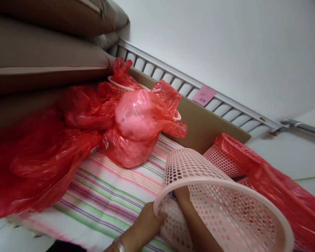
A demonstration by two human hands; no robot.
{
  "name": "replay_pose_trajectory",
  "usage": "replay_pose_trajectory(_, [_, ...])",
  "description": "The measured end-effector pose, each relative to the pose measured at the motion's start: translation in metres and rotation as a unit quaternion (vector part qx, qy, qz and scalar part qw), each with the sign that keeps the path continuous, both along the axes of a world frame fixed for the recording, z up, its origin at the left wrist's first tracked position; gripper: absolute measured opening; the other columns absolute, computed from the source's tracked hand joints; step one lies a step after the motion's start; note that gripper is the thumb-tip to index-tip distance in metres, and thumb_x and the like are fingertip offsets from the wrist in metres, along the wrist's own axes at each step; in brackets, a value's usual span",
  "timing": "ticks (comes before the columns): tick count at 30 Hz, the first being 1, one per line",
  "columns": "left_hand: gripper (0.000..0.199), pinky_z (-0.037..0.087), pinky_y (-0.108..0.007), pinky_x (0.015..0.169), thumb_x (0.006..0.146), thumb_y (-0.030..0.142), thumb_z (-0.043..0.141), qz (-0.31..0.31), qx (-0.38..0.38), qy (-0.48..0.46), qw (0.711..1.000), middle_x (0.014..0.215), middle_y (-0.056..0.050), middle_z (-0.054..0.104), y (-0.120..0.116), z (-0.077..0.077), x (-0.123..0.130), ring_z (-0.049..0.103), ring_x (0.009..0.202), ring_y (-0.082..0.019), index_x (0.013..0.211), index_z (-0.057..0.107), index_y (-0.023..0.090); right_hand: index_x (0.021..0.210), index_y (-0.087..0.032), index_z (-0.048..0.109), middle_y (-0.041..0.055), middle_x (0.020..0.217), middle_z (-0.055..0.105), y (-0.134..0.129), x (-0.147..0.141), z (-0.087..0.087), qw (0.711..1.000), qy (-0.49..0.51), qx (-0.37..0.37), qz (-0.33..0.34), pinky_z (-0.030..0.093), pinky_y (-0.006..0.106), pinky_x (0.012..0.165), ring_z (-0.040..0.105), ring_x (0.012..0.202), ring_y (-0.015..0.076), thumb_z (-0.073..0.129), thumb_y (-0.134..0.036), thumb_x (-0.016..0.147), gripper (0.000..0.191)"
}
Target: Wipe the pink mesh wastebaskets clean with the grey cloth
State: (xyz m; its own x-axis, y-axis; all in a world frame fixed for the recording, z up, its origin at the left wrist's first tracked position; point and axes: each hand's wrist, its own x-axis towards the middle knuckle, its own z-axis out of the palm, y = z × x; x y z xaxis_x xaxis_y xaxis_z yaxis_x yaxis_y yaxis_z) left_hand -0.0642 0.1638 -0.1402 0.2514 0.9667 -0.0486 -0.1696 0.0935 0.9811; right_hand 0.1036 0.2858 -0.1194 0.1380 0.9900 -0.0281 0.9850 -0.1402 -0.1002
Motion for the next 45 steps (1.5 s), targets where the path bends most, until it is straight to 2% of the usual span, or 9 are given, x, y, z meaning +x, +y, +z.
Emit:
replay_pose_trajectory(6, [0.029, 0.049, -0.029, 0.076, 0.074, 0.02, 0.052, 0.024, 0.006, -0.033, 0.999, 0.089, -0.007, 0.072, 0.006, 0.005, -0.01, 0.065, 0.085, -0.023, 0.094, 0.068, 0.009, 0.125, -0.011, 0.041, 0.0124, 0.11, 0.064, -0.051, -0.013, -0.001, 0.999, 0.031, -0.025, -0.004, 0.044, 0.027, 0.083, 0.061, 0.098, 0.0207, 0.042, -0.025, 0.08, 0.047])
replay_pose_trajectory(11, [0.028, 0.047, -0.029, 0.079, 0.073, 0.017, 0.051, 0.053, 0.008, -0.024, 0.998, 0.09, -0.008, 0.071, 0.01, 0.004, -0.011, 0.064, 0.087, -0.023, 0.094, 0.068, 0.008, 0.126, -0.019, 0.043, 0.0096, 0.126, 0.055, -0.121, -0.023, -0.005, 0.996, 0.056, -0.012, 0.068, 0.04, 0.026, 0.092, 0.051, 0.115, 0.0209, 0.047, -0.025, 0.076, 0.05])
replay_pose_trajectory(14, [0.028, 0.048, -0.028, 0.079, 0.073, 0.015, 0.049, 0.054, 0.007, -0.037, 0.998, 0.09, -0.008, 0.071, 0.01, 0.004, -0.01, 0.063, 0.087, -0.022, 0.093, 0.067, 0.008, 0.123, -0.021, 0.045, 0.0081, 0.122, 0.058, -0.136, -0.029, -0.001, 0.994, 0.06, -0.032, 0.08, 0.042, 0.026, 0.088, 0.054, 0.112, 0.0214, 0.045, -0.029, 0.078, 0.046])
replay_pose_trajectory(18, [0.03, 0.047, -0.03, 0.08, 0.074, 0.018, 0.051, 0.062, 0.019, -0.043, 0.997, 0.092, -0.009, 0.071, 0.011, 0.007, -0.014, 0.063, 0.088, -0.024, 0.096, 0.066, 0.007, 0.122, -0.018, 0.043, 0.0108, 0.116, 0.06, -0.116, -0.035, 0.007, 0.995, 0.056, -0.048, 0.069, 0.043, 0.027, 0.082, 0.059, 0.104, 0.022, 0.042, -0.034, 0.08, 0.046])
replay_pose_trajectory(24, [0.028, 0.047, -0.03, 0.077, 0.076, 0.024, 0.052, 0.058, 0.042, -0.028, 0.997, 0.089, -0.008, 0.071, 0.016, 0.017, -0.027, 0.063, 0.085, -0.024, 0.095, 0.067, 0.01, 0.12, -0.018, 0.045, 0.0094, 0.103, 0.066, -0.047, -0.038, 0.007, 0.999, 0.021, -0.026, 0.002, 0.044, 0.03, 0.077, 0.062, 0.093, 0.0232, 0.046, -0.031, 0.076, 0.046])
replay_pose_trajectory(29, [0.028, 0.047, -0.028, 0.072, 0.075, 0.019, 0.05, 0.063, 0.027, 0.013, 0.998, 0.087, -0.007, 0.071, 0.017, 0.018, -0.029, 0.063, 0.079, -0.021, 0.095, 0.068, 0.01, 0.115, -0.017, 0.054, 0.0131, 0.114, 0.062, 0.006, -0.027, 0.002, 1.0, 0.016, -0.011, -0.016, 0.041, 0.033, 0.088, 0.056, 0.108, 0.0242, 0.04, -0.031, 0.083, 0.038])
replay_pose_trajectory(33, [0.027, 0.047, -0.028, 0.07, 0.076, 0.02, 0.05, 0.057, 0.026, 0.034, 0.997, 0.085, -0.007, 0.07, 0.019, 0.018, -0.029, 0.063, 0.078, -0.021, 0.094, 0.068, 0.011, 0.118, -0.017, 0.055, 0.0125, 0.126, 0.054, 0.031, -0.014, -0.002, 0.999, 0.022, 0.009, -0.023, 0.034, 0.033, 0.098, 0.043, 0.123, 0.0238, 0.033, -0.029, 0.088, 0.039])
replay_pose_trajectory(40, [0.027, 0.047, -0.028, 0.069, 0.075, 0.018, 0.049, 0.058, 0.028, 0.033, 0.997, 0.083, -0.007, 0.07, 0.019, 0.015, -0.028, 0.063, 0.077, -0.021, 0.094, 0.067, 0.011, 0.125, -0.016, 0.049, 0.0131, 0.126, 0.054, 0.034, -0.008, -0.007, 0.999, 0.027, 0.014, -0.017, 0.037, 0.033, 0.096, 0.046, 0.121, 0.0248, 0.035, -0.032, 0.087, 0.044])
replay_pose_trajectory(45, [0.028, 0.047, -0.028, 0.073, 0.075, 0.017, 0.05, 0.064, 0.049, 0.016, 0.997, 0.089, -0.007, 0.071, 0.018, 0.013, -0.028, 0.063, 0.081, -0.021, 0.097, 0.067, 0.012, 0.12, -0.015, 0.05, 0.0138, 0.115, 0.061, -0.006, -0.017, 0.0, 1.0, 0.019, -0.007, 0.01, 0.04, 0.032, 0.089, 0.056, 0.109, 0.0248, 0.043, -0.027, 0.08, 0.042])
